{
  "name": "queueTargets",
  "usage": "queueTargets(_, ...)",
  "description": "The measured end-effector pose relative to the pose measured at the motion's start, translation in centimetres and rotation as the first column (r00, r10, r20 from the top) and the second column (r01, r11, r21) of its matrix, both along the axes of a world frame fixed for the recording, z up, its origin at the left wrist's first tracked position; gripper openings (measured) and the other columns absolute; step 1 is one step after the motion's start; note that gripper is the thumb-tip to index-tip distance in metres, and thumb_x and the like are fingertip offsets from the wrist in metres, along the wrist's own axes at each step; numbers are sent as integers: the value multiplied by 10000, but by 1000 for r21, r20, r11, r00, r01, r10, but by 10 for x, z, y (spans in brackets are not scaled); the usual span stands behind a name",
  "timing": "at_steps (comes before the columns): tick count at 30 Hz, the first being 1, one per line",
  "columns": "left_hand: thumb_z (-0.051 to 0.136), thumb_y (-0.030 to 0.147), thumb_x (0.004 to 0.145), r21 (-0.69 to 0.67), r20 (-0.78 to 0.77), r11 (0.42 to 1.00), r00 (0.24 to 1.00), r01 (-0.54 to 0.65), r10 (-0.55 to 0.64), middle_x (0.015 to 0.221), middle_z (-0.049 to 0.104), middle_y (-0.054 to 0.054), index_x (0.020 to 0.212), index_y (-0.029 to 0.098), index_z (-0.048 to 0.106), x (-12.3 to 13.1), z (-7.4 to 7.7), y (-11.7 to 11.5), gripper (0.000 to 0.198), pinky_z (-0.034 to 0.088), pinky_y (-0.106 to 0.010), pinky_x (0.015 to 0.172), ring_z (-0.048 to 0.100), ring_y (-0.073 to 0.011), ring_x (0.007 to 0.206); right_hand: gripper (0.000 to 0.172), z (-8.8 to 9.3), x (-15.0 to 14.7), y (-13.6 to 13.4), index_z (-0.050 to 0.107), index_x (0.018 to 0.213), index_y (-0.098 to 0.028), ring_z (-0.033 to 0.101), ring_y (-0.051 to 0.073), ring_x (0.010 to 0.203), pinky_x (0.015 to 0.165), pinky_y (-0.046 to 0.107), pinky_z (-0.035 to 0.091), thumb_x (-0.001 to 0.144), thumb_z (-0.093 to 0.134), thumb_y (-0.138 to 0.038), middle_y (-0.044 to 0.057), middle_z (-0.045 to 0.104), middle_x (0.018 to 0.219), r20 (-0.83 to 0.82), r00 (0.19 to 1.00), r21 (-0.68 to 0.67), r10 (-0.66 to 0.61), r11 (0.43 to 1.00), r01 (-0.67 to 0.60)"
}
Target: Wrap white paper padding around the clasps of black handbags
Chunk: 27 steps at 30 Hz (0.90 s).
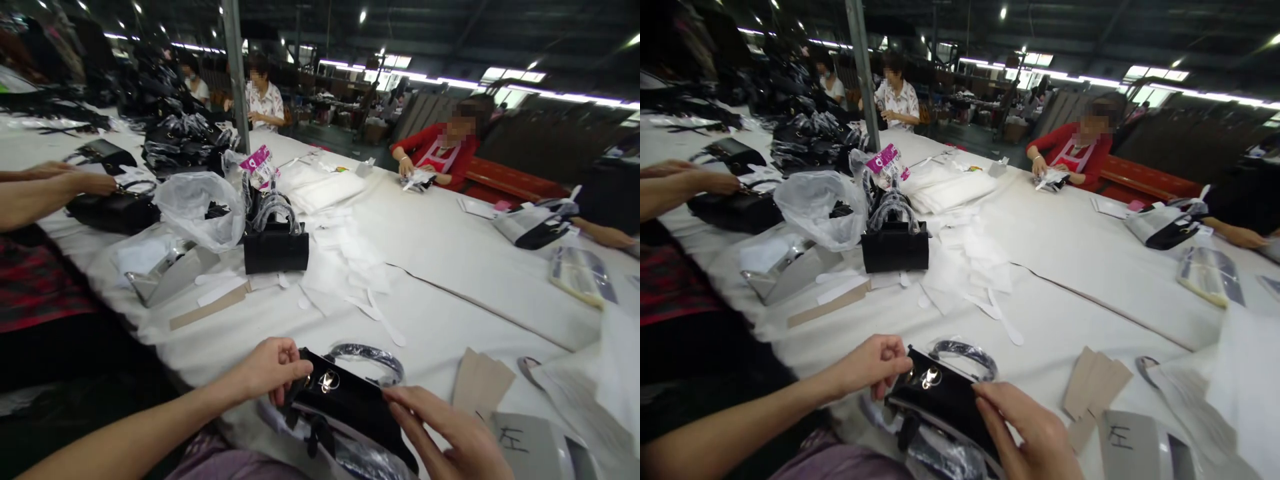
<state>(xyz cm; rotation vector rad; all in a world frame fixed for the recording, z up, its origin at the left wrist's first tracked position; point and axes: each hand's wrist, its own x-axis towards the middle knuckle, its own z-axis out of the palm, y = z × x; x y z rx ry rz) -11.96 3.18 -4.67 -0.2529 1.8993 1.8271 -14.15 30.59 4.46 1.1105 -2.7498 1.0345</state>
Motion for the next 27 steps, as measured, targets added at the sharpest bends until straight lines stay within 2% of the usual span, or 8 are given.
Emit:
queueTargets(3, 775, 507, 609, -16, 49, 989, 988, 148, -147, 478, 538, 32, 745, 172, 506, -14, 3, 0, 451, 363, -179, 331, 519, -135, 365, 193, 1, -16, -28, 679, 988, -223, 699, 132, 764, 686, 162, 535, 940, 492, -208, 22, 734, 857, 166, 975, 20, 150, 988, -155)
queueTargets(5, 781, 476, 584, -7, 67, 981, 979, 193, -192, 468, 531, 29, 725, 170, 514, -19, 3, 0, 429, 357, -177, 330, 513, -133, 369, 230, 0, -23, -44, 679, 962, -221, 690, 126, 746, 690, 172, 525, 951, 452, -188, 18, 726, 839, 252, 931, 32, 266, 959, -283)
queueTargets(8, 736, 482, 600, 28, 103, 974, 968, 226, -227, 494, 538, 19, 719, 163, 538, -22, 1, 0, 394, 394, -195, 355, 527, -138, 388, 273, -8, -31, -60, 663, 1024, -217, 672, 154, 909, 806, 231, 518, 928, 432, -109, 66, 705, 1027, 247, 883, 94, 400, 897, -432)
queueTargets(10, 664, 447, 646, 27, 132, 970, 962, 240, -241, 518, 552, 9, 731, 166, 534, -23, -2, -1, 321, 414, -211, 368, 545, -150, 400, 266, -16, -34, -64, 645, 1057, -199, 649, 186, 974, 834, 278, 515, 898, 466, -84, 102, 676, 1100, 154, 900, 194, 408, 880, -433)
queueTargets(13, 552, 365, 687, -7, 117, 967, 960, 256, -253, 566, 585, 0, 754, 178, 516, -21, -6, -3, 202, 425, -230, 390, 561, -162, 423, 130, -26, -33, -65, 633, 970, -184, 644, 191, 820, 692, 271, 508, 855, 599, -133, 66, 682, 926, 31, 918, 371, 395, 848, -378)
queueTargets(17, 485, 286, 717, -126, -53, 951, 955, 282, -291, 506, 502, 26, 597, 167, 503, -17, -6, -5, 170, 329, -200, 429, 458, -110, 444, 87, -33, -28, -66, 584, 867, -197, 595, 162, 694, 579, 252, 417, 834, 662, -178, 9, 649, 832, -90, 897, 507, 432, 795, -332)
queueTargets(23, 492, 144, 633, -335, -282, 935, 935, 114, -215, 471, 283, 63, 473, 158, 398, -11, 1, -12, 186, 187, -237, 473, 296, -75, 486, 229, -40, -29, -63, 589, 968, -221, 586, 155, 692, 558, 253, 350, 812, 625, -57, -13, 643, 831, -150, 860, 606, 488, 732, -310)
queueTargets(27, 484, 166, 645, -400, -284, 914, 957, -60, -62, 444, 263, 60, 453, 168, 365, 1, -12, -31, 226, 166, -245, 474, 300, -83, 476, 300, -43, -32, -59, 592, 1082, -214, 602, 156, 694, 564, 255, 359, 825, 615, -62, -6, 653, 839, -147, 840, 621, 522, 710, -332)
